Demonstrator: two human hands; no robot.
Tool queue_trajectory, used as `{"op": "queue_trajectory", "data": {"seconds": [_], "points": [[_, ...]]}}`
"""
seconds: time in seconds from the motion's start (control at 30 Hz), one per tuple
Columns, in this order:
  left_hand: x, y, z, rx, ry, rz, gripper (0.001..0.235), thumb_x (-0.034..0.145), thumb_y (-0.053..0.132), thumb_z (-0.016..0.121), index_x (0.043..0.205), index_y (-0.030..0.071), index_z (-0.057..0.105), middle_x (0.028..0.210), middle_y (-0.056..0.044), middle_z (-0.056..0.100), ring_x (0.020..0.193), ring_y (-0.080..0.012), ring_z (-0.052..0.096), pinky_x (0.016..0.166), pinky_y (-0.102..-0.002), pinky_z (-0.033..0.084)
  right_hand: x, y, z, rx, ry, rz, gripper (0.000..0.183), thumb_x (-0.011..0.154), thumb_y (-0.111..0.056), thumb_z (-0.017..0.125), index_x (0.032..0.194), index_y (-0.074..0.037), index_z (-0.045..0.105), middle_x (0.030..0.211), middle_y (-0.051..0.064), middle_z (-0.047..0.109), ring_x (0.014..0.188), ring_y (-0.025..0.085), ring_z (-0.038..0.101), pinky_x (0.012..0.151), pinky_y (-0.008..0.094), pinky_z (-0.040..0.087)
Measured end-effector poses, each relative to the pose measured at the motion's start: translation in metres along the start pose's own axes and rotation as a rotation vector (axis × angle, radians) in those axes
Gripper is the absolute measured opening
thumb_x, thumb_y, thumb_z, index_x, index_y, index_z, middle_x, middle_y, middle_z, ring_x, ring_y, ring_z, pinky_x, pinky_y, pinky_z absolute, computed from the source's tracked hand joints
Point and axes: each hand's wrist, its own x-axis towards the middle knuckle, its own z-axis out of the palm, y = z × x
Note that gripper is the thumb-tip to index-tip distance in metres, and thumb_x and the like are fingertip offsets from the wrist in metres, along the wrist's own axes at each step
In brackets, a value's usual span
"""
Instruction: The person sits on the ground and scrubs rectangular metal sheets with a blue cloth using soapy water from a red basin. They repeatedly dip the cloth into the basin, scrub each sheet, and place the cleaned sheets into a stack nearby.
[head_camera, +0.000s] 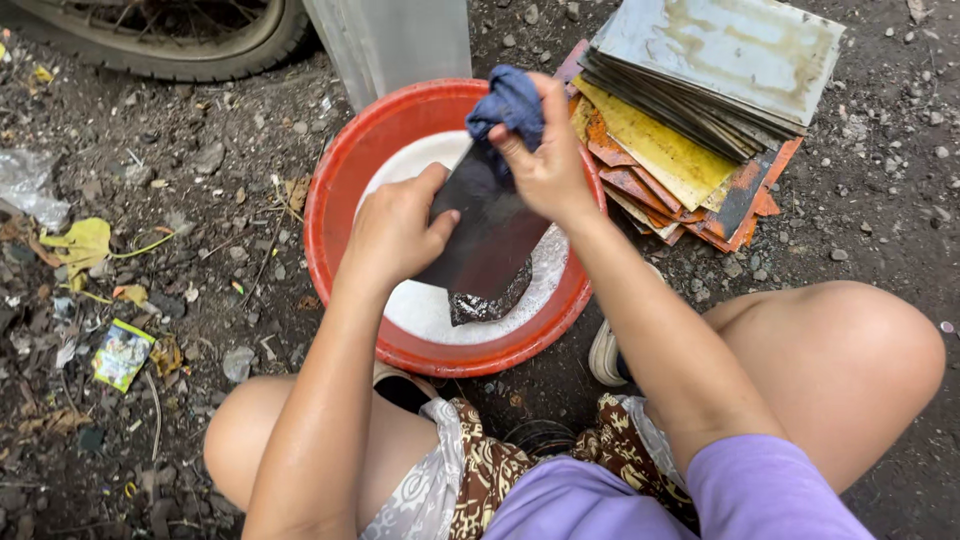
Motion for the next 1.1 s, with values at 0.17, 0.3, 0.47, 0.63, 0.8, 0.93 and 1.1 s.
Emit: {"op": "queue_trajectory", "data": {"seconds": [0.17,0.3,0.47,0.63,0.8,0.93,1.1], "points": [[-0.008,-0.012,0.007,-0.207,0.027,0.014,0.046,0.087,0.012,0.072,0.128,0.003,0.053,0.08,-0.024,0.068,0.085,-0.0459,0.068,0.073,-0.052,0.051,-0.012,-0.005,0.032,-0.037,0.249,0.042,0.06,0.107,-0.041,0.066,0.147,-0.004,0.041,0.132,0.008,0.061,0.123,0.016,0.06,0.112,0.033,0.048],[-0.006,-0.024,0.013,-0.174,-0.003,-0.259,0.042,0.089,0.012,0.069,0.126,0.003,0.053,0.074,-0.026,0.066,0.079,-0.0458,0.069,0.071,-0.052,0.05,-0.032,-0.027,0.06,0.184,0.354,0.118,0.061,0.11,-0.042,0.06,0.151,-0.003,0.037,0.136,0.011,0.06,0.123,0.018,0.06,0.117,0.035,0.046],[-0.002,-0.045,0.015,-0.131,0.123,-0.097,0.049,0.083,0.002,0.063,0.129,-0.001,0.05,0.08,-0.026,0.067,0.081,-0.0457,0.068,0.072,-0.052,0.05,-0.064,-0.012,0.1,-0.201,0.121,-0.017,0.067,0.108,-0.039,0.051,0.163,-0.007,0.028,0.16,0.019,0.041,0.152,0.031,0.039,0.129,0.041,0.026],[-0.01,-0.062,0.014,-0.162,0.044,-0.332,0.041,0.088,0.012,0.073,0.122,-0.001,0.054,0.063,-0.017,0.059,0.057,-0.0328,0.062,0.056,-0.044,0.046,-0.091,0.086,0.108,-0.174,0.179,0.292,0.064,0.111,-0.029,0.054,0.164,-0.007,0.025,0.166,0.02,0.038,0.153,0.037,0.04,0.128,0.044,0.03],[-0.007,-0.078,0.007,-0.165,0.069,-0.509,0.041,0.086,0.015,0.074,0.12,0.0,0.058,0.059,-0.014,0.055,0.049,-0.0237,0.055,0.05,-0.04,0.043,-0.106,0.173,0.063,-0.516,-0.028,0.565,0.061,0.102,-0.023,0.061,0.154,-0.004,0.035,0.151,0.024,0.044,0.136,0.044,0.046,0.112,0.051,0.039],[-0.022,-0.089,0.009,-0.158,0.12,-0.621,0.055,0.085,0.015,0.074,0.134,0.003,0.054,0.061,-0.013,0.057,0.051,-0.0227,0.054,0.052,-0.038,0.045,-0.088,0.232,0.035,-0.76,-0.226,0.701,0.046,0.1,-0.025,0.065,0.142,-0.014,0.05,0.143,0.024,0.047,0.121,0.048,0.054,0.099,0.055,0.049],[-0.046,-0.093,0.017,-0.18,0.11,-0.805,0.051,0.088,0.015,0.074,0.132,0.002,0.054,0.09,-0.014,0.072,0.064,-0.0241,0.059,0.061,-0.038,0.05,-0.083,0.281,-0.03,-0.976,-0.503,0.579,0.049,0.092,-0.026,0.071,0.138,-0.026,0.055,0.161,0.018,0.033,0.128,0.05,0.043,0.101,0.056,0.046]]}}
